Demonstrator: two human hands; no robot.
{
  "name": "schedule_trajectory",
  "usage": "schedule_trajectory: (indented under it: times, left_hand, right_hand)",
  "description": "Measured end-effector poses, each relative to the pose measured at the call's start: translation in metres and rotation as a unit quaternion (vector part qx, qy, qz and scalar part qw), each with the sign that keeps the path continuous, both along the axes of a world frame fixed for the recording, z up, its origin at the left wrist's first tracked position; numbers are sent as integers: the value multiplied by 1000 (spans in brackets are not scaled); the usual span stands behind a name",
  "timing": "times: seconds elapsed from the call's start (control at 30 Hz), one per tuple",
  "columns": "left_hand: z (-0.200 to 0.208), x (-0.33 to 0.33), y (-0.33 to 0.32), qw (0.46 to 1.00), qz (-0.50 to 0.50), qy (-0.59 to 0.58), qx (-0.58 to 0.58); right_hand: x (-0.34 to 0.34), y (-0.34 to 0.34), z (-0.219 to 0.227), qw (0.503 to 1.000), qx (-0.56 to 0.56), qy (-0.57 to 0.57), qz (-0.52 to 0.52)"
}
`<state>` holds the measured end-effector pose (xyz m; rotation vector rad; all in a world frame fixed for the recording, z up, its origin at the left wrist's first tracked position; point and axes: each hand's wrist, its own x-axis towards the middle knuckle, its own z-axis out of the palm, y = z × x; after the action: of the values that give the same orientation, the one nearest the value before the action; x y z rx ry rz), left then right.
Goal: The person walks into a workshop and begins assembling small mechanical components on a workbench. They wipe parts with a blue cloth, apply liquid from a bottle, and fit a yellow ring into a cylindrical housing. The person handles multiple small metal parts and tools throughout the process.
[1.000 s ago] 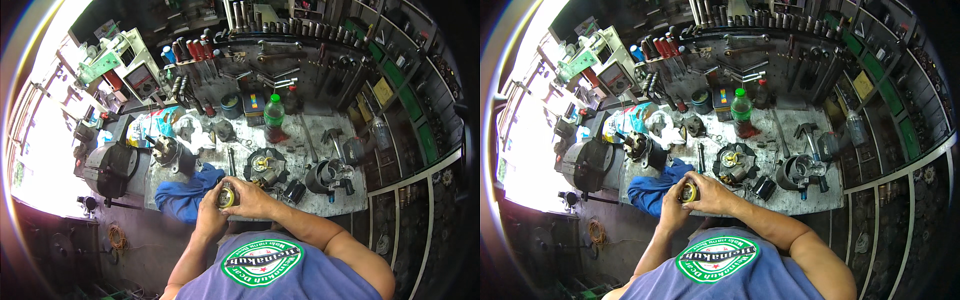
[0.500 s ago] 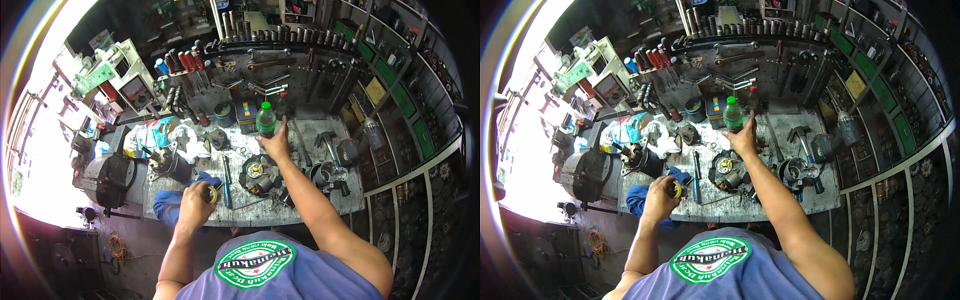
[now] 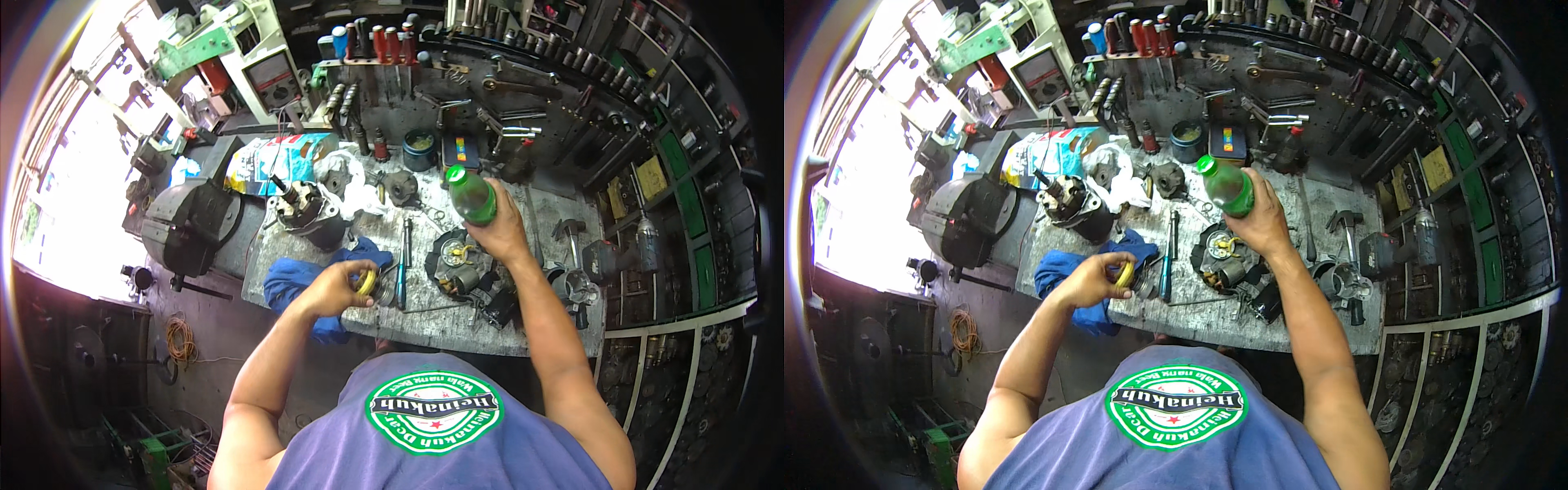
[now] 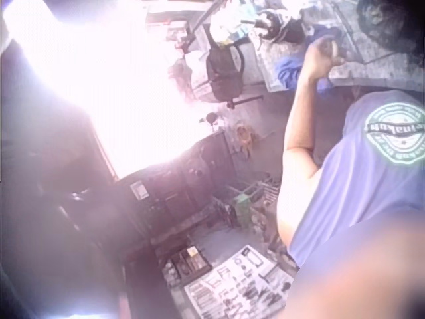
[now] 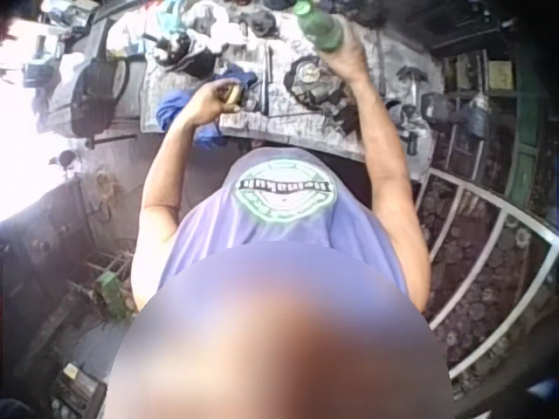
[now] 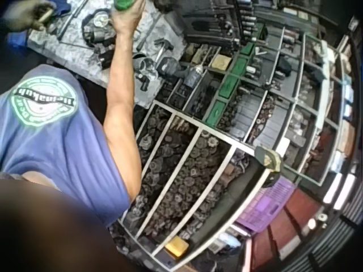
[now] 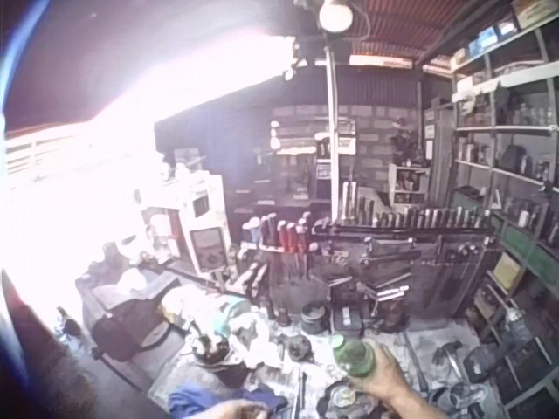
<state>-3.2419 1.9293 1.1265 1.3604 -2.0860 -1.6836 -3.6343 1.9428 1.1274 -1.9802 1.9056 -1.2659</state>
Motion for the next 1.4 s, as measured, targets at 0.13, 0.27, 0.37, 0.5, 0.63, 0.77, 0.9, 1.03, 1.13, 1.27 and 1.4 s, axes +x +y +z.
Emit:
schedule_trajectory:
  times: [0.13, 0.27, 0.37, 0.5, 0.63, 0.77, 0.9, 1.03, 1.13, 1.27, 1.4]
  left_hand:
    - [20, -5, -9, 996, 24, 75, -37]
    - [47, -24, -8, 991, 50, 122, -11]
    - [60, -40, -7, 983, 9, 131, -126]
    - [72, -53, -4, 981, -16, 111, -157]
    - [79, -61, -1, 979, -5, 130, -155]
    - [82, -63, 2, 978, 8, 140, -152]
    - [84, -63, 3, 978, 2, 130, -163]
    - [82, -64, 3, 979, -4, 134, -153]
    - [81, -65, 3, 977, -5, 144, -158]
    - [79, -67, 2, 971, -13, 157, -181]
    - [77, -68, 0, 974, -15, 158, -160]
  right_hand:
    - [9, 36, 48, 980, 146, 75, 114]
    - [12, 54, 87, 954, 156, 209, 144]
    - [9, 59, 109, 942, 131, 273, 145]
    - [5, 57, 129, 925, 126, 326, 146]
    - [3, 57, 142, 908, 136, 374, 127]
    - [5, 60, 152, 897, 113, 407, 134]
    - [7, 63, 158, 897, 95, 411, 131]
    - [9, 64, 162, 886, 77, 440, 124]
    - [10, 65, 165, 889, 73, 433, 129]
    - [11, 65, 168, 883, 65, 448, 123]
    - [12, 65, 170, 879, 58, 458, 117]
